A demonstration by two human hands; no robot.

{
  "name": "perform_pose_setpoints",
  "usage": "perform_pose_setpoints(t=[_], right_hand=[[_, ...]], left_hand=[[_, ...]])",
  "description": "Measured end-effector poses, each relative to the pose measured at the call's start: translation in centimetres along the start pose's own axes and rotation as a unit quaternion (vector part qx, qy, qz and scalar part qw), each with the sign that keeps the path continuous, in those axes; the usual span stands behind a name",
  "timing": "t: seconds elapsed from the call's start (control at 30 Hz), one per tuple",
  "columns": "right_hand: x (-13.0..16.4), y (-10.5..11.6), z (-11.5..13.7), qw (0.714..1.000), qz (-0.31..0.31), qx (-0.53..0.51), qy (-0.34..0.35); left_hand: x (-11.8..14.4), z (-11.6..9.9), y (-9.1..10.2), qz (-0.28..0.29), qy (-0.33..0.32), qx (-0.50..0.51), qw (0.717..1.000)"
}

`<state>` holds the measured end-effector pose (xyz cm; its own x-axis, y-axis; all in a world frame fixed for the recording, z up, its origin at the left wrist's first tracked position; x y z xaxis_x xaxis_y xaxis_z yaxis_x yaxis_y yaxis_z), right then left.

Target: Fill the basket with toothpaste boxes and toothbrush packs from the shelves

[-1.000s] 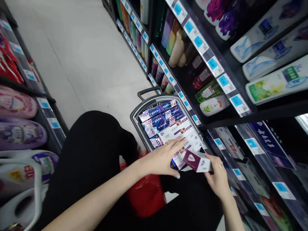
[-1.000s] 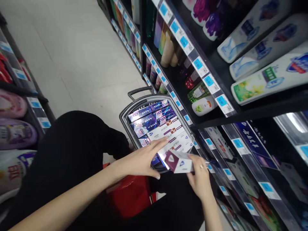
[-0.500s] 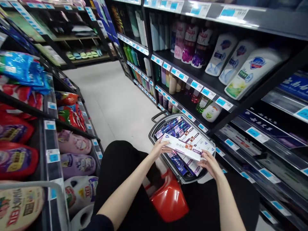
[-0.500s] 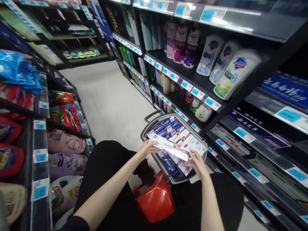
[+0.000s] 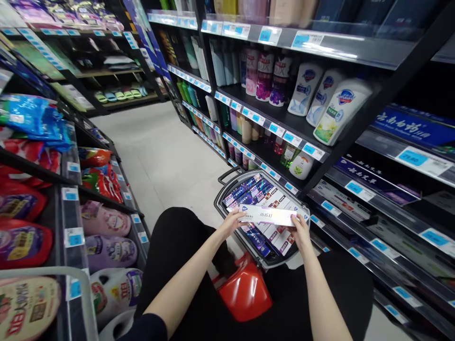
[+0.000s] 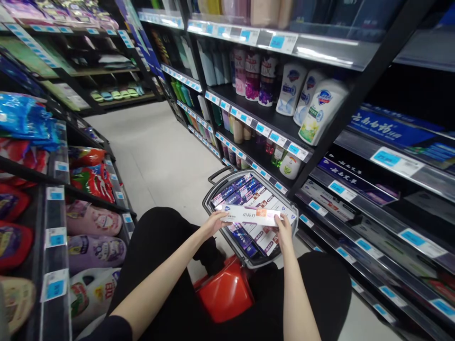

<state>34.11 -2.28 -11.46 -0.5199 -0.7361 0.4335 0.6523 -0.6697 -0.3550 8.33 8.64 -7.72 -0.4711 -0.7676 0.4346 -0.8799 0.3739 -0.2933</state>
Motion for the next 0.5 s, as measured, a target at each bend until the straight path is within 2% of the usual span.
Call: perform_pose_setpoints(t=[0.13,0.23,0.5], right_hand=[[0.3,0.1,0.2,1.0,-0.014,-0.012,-0.003],[0.9,-0.3,0.4,1.0,-0.013,-0.005,-0.011],[1.8,-1.9,0.2,0.995,0.027,0.084,-0.043]], left_hand=[[-0.1,0.2,0.1,0.0,-0.009,-0.039,0.999],[-0.3,0.3,0.6,-0.027,-0.02,-0.057,0.998],[-1.1,0.8,2.9,-0.099,0.008,-0.068,0.993]])
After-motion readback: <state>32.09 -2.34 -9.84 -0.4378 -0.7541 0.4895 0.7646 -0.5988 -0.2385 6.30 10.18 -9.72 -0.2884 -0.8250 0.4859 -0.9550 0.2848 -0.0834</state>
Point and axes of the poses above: each hand's wrist, its own x-axis away from the middle knuckle, its own y-axis out of the back of the hand, z = x × y, the point moved 9 cm from there along -x, towards the middle knuckle, and after that the axes turned 9 degrees about -x, right-handed, at the moved point
